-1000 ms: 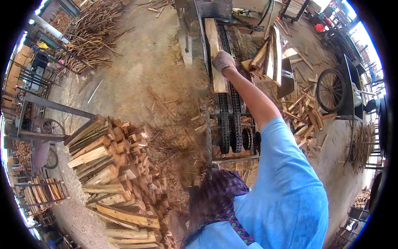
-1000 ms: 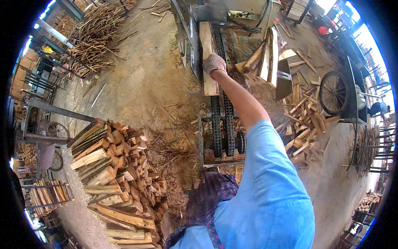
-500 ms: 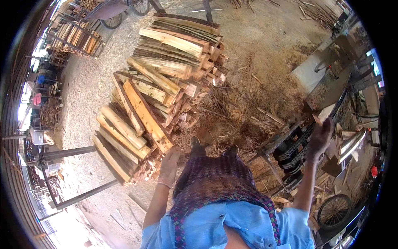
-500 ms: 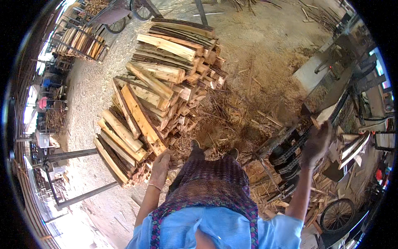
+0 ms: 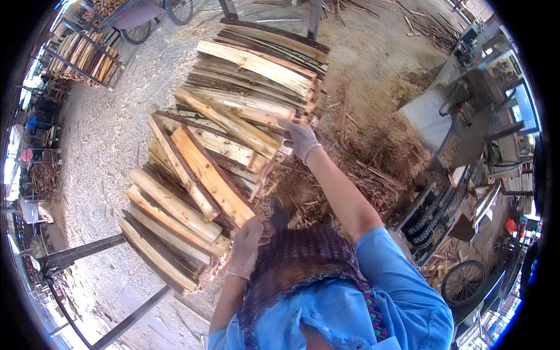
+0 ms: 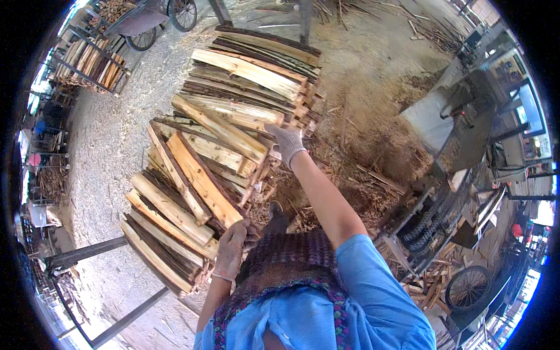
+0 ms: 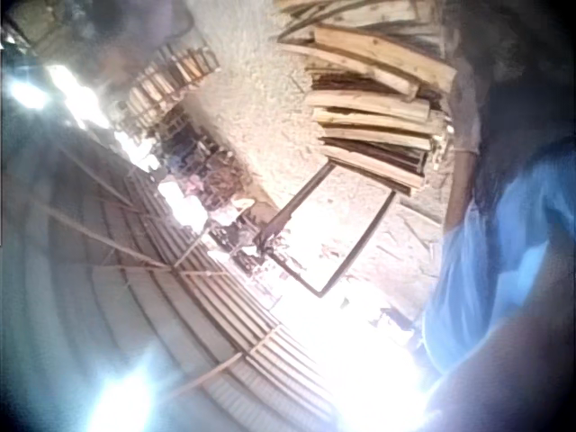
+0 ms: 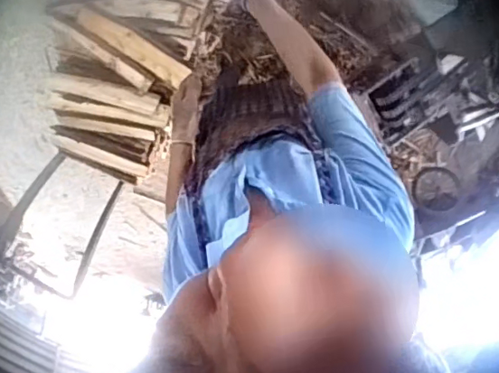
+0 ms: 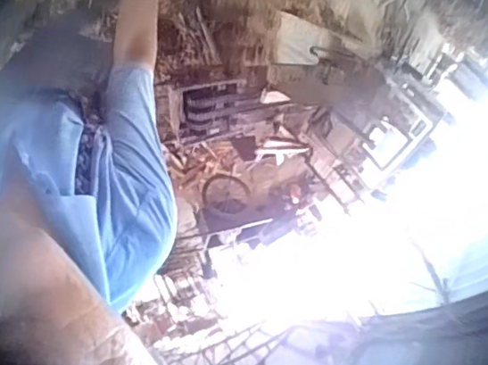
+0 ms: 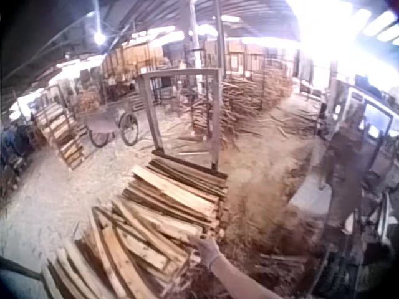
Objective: The person repeatedly picks up wooden planks from a pile and feeds them into a wood processing machine. The planks are pushed through the machine, which shaves or splits the wood, and the processed pieces are then placed onto a growing stack.
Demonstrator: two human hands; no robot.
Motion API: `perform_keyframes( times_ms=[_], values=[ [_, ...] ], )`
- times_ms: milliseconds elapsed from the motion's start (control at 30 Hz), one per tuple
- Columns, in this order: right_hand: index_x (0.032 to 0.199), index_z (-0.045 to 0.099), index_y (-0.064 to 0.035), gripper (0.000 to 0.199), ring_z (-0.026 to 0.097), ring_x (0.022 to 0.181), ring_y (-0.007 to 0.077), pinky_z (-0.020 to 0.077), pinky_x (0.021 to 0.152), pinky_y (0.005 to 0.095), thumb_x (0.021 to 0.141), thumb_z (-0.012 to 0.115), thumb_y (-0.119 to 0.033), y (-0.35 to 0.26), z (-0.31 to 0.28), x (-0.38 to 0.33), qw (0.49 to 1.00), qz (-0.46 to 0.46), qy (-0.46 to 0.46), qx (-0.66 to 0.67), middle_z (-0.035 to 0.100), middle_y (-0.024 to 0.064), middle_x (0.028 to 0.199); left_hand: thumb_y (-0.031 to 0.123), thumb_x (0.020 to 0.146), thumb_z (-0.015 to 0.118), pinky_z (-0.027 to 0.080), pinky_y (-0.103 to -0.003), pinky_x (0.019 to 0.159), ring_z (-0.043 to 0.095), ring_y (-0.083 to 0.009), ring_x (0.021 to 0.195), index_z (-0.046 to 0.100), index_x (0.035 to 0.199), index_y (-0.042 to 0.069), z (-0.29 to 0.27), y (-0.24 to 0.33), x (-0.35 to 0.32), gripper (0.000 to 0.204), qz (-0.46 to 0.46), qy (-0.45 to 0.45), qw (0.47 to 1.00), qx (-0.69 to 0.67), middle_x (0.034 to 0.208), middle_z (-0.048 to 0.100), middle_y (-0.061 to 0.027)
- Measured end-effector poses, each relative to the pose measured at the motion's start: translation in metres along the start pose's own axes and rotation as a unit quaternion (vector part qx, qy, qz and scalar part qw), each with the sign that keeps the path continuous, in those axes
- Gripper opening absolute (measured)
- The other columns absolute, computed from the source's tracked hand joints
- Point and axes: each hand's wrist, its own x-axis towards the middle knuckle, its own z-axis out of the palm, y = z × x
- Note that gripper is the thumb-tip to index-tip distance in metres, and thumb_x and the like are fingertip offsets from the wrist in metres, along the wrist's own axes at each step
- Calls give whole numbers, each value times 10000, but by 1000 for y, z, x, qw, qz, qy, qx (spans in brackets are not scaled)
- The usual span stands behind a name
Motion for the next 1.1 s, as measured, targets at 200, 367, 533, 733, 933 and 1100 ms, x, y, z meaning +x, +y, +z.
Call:
perform_keyframes(
  times_ms=[200,367,533,733,933,1100],
  values=[
    [1128,694,-51,330,646,614,190,573,519,310,915,867,-235,4,22,19,995,40,29,90,700,92,924,332,1132,579,613,-359,871,720,-205,991,633,1374,5,-44,18,25,410,7,2,998,-55,1103,702,-86],
    [1038,727,-10,372,625,567,174,512,518,339,880,883,-308,-8,44,-23,993,-76,90,14,702,63,779,354,1128,588,579,-331,877,691,-180,997,615,1411,3,-31,66,68,452,16,-73,996,-49,1141,688,-74],
    [1101,681,33,512,695,686,185,570,611,366,823,901,-337,-27,69,-73,967,-192,126,-109,751,102,879,487,1101,593,622,-410,879,702,-229,957,514,1480,9,-7,106,141,614,34,-71,991,-104,1072,667,-106],
    [1154,653,-31,645,730,958,374,593,775,463,694,969,-354,-11,37,-203,693,-503,87,-509,725,190,1064,694,987,654,656,-446,824,725,-279,884,508,1376,-4,4,150,176,812,-17,-122,914,-386,1080,687,-149],
    [1153,607,-44,605,715,1046,371,570,926,485,719,937,-308,64,-21,-220,710,-456,32,-535,714,168,1170,486,935,756,662,-423,816,735,-286,908,572,1265,-6,16,70,173,620,-4,-150,907,-393,1023,715,-163],
    [1505,501,29,1048,621,1334,305,492,1140,424,750,929,-558,30,-69,-223,907,-119,-148,-377,656,194,1406,365,998,708,634,-417,867,733,-269,974,637,1290,-38,5,41,137,503,-8,-170,954,-246,1104,733,-149]
  ],
)
